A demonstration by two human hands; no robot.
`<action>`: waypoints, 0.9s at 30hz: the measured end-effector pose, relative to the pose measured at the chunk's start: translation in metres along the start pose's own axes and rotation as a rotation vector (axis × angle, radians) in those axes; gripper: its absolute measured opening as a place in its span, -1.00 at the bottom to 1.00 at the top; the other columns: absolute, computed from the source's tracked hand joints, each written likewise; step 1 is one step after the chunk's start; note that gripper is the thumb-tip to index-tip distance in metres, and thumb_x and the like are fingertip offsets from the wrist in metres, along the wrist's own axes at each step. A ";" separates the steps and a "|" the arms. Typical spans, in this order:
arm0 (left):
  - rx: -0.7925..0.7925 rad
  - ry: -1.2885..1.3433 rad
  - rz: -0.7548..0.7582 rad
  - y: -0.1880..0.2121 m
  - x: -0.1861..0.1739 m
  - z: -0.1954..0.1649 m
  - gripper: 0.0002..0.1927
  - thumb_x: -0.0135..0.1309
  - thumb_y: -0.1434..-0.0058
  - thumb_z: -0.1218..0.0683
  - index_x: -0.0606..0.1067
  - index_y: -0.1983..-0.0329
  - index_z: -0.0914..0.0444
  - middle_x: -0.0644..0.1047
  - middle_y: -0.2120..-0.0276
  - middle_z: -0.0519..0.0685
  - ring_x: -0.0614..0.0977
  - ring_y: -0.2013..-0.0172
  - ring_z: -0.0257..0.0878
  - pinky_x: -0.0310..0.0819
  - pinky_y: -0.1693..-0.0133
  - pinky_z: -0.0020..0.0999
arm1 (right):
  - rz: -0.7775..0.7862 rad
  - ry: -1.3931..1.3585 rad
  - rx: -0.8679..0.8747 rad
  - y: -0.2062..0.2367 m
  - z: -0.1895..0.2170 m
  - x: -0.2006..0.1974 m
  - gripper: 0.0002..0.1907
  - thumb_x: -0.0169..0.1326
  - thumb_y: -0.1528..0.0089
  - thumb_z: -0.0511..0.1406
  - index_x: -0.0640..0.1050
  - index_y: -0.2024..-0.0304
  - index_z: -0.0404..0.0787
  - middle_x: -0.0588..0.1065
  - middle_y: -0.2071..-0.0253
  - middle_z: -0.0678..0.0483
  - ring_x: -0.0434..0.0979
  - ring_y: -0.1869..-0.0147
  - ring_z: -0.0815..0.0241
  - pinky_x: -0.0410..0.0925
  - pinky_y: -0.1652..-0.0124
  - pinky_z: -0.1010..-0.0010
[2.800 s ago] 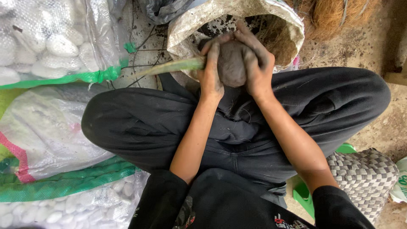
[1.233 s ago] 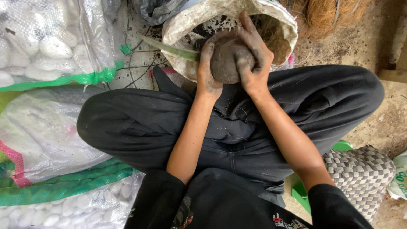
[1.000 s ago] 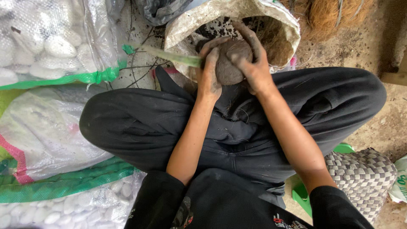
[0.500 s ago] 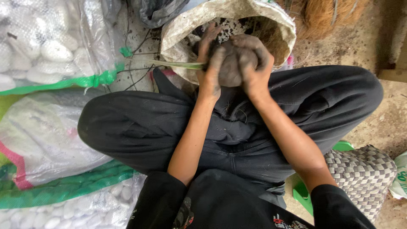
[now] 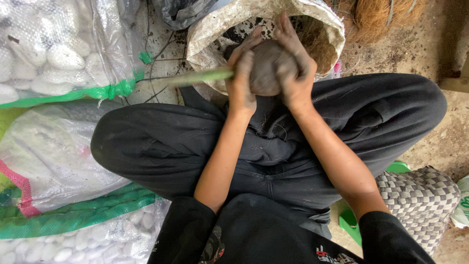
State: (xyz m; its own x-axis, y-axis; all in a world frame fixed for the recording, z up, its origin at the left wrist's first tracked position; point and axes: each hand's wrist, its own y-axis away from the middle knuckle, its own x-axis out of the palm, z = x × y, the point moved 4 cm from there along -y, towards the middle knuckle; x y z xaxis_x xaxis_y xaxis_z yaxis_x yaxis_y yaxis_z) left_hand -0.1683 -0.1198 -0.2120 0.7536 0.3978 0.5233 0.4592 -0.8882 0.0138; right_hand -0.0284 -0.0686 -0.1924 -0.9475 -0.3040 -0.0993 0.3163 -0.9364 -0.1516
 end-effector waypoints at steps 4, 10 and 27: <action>-0.095 0.229 0.018 -0.005 -0.003 0.013 -0.84 0.20 -0.38 0.05 0.63 0.07 0.21 0.62 -0.01 0.06 0.60 -0.13 -0.07 0.44 -0.30 0.01 | 0.042 -0.164 -0.027 -0.003 -0.001 0.007 -0.28 0.01 -0.38 0.04 0.37 -0.43 -0.29 0.20 -0.54 -0.16 0.15 -0.65 -0.07 0.05 -0.56 0.12; -0.184 0.139 -0.150 -0.002 -0.007 0.034 -0.80 0.15 -0.30 0.06 0.58 0.05 0.19 0.61 0.01 -0.01 0.61 -0.05 -0.12 0.54 -0.19 -0.05 | 0.085 -0.042 -0.058 -0.009 -0.001 0.000 -0.46 0.01 -0.43 -0.06 0.49 -0.36 -0.21 0.28 -0.50 -0.16 0.28 -0.61 -0.10 0.18 -0.57 0.05; -0.196 0.308 -0.083 -0.005 0.011 0.053 -0.81 0.18 -0.39 0.05 0.57 0.02 0.21 0.59 -0.02 0.01 0.61 -0.08 -0.10 0.61 -0.15 -0.10 | 0.084 -0.174 -0.006 -0.013 -0.015 -0.021 -0.45 -0.08 -0.30 -0.20 0.46 -0.31 -0.29 0.26 -0.47 -0.22 0.20 -0.60 -0.21 0.17 -0.53 -0.06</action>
State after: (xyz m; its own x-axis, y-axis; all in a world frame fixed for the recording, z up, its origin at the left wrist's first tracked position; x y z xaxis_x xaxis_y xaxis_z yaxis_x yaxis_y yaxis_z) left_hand -0.1376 -0.0986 -0.2512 0.5268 0.4091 0.7451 0.3914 -0.8949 0.2146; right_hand -0.0115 -0.0470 -0.2034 -0.9115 -0.4070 0.0601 0.3941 -0.9058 -0.1558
